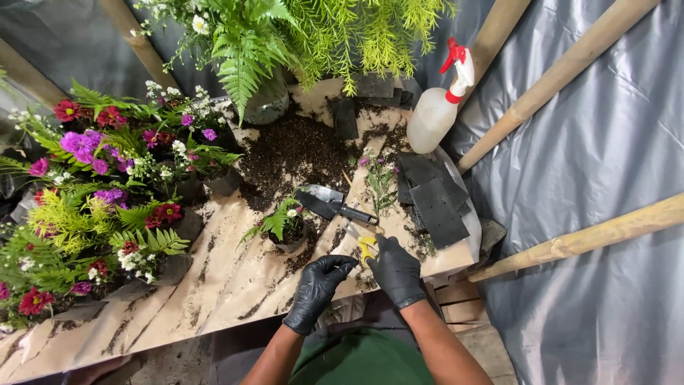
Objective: The person arranges a floral display on a table, using yellow-handled scissors to trim stems of white flowers and green foliage. They place the cut pieces into a small black pot containing soil and a fern, adjusting the arrangement with gloved hands.
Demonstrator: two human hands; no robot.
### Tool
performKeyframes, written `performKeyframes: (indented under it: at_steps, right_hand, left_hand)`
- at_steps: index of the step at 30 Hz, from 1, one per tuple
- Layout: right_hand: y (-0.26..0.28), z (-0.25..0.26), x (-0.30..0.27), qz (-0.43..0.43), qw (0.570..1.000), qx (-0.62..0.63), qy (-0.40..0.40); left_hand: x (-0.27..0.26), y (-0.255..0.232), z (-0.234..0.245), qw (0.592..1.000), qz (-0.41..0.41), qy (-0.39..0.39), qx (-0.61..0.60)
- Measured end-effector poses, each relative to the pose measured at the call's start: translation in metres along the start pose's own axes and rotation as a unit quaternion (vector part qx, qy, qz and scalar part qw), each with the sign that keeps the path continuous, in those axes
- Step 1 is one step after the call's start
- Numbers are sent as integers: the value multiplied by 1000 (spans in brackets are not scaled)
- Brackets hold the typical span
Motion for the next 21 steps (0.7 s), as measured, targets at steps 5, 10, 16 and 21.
performKeyframes:
  at_steps: [5,10,16,21]
  right_hand:
    - [-1,-22,0,26,997,-59,46]
    - [-8,-27,-2,56,994,-63,66]
    - [-2,-12,-5,77,994,-65,38]
    - [-21,-18,-7,12,997,-9,73]
  left_hand:
    - [-13,-37,-9,996,-77,29,39]
    - [-16,-44,-15,997,-53,56,10]
    - [-21,-70,-15,990,-98,57,87]
    - [-24,-108,-14,978,-172,67,102]
Point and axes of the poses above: each hand's wrist, its own x-axis towards the middle knuckle, its own z-axis out of the back of the hand, y = z × x, the point moved 9 cm from there along x, towards the middle knuckle, and after that the axes turned 1 degree about -y, right-handed, at the moved point
